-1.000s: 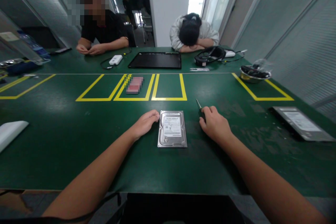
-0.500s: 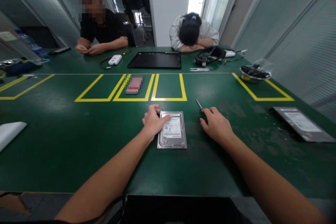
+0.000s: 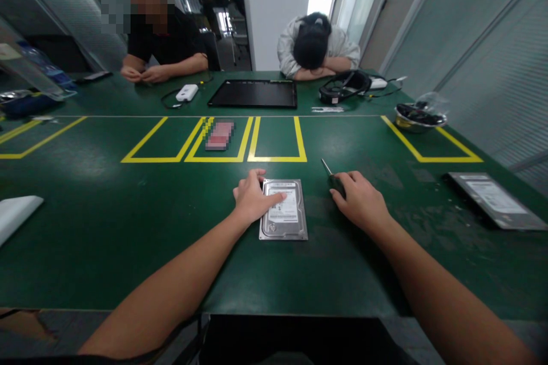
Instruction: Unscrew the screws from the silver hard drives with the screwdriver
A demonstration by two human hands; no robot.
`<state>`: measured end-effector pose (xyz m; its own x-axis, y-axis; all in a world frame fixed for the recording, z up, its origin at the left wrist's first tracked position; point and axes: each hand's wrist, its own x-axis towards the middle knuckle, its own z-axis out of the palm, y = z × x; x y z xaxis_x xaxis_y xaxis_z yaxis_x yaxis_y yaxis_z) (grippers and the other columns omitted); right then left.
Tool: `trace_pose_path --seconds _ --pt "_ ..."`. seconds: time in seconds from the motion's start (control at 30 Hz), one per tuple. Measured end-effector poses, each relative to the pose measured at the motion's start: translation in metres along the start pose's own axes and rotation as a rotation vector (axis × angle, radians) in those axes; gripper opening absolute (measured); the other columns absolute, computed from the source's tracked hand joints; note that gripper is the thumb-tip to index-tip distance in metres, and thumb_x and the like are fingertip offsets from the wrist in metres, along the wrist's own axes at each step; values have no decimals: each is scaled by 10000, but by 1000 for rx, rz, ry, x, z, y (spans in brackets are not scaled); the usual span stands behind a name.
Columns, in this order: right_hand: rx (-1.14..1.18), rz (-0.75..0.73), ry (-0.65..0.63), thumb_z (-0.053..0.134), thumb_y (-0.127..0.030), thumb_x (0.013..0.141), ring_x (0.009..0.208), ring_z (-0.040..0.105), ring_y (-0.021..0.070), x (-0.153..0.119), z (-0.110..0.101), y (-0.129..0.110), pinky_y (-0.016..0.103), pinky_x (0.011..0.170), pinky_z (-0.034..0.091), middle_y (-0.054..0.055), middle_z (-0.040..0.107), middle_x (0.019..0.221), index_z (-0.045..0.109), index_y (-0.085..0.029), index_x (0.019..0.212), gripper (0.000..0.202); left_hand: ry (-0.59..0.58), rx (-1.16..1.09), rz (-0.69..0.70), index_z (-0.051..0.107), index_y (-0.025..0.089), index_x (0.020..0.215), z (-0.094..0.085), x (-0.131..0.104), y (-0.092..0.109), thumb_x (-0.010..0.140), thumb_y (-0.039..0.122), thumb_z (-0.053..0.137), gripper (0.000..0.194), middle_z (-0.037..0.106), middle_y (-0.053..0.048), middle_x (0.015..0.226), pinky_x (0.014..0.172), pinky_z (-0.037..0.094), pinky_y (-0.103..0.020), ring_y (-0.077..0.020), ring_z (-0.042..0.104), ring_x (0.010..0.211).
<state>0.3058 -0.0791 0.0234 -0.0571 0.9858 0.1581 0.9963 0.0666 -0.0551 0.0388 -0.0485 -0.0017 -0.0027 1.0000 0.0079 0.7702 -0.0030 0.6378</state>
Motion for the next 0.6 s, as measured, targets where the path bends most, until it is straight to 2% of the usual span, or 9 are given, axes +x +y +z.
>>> trace_pose_path --seconds 0.33,0.6 --pt "-1 6 -43 467 -409 942 981 619 261 -1 -3 1 345 722 486 111 592 1181 568 -205 1214 355 -18 78 65 426 241 1278 -6 2 -5 641 695 704 830 626 -87 1176 919 389 -480 -327 546 1085" --pt "33 11 -14 460 -457 937 1003 620 265 -1 -3 8 358 748 495 110 596 1201 570 -212 1208 382 -37 24 119 413 236 1280 -10 4 -12 686 648 696 776 641 -60 1156 921 389 -489 -307 574 1053"
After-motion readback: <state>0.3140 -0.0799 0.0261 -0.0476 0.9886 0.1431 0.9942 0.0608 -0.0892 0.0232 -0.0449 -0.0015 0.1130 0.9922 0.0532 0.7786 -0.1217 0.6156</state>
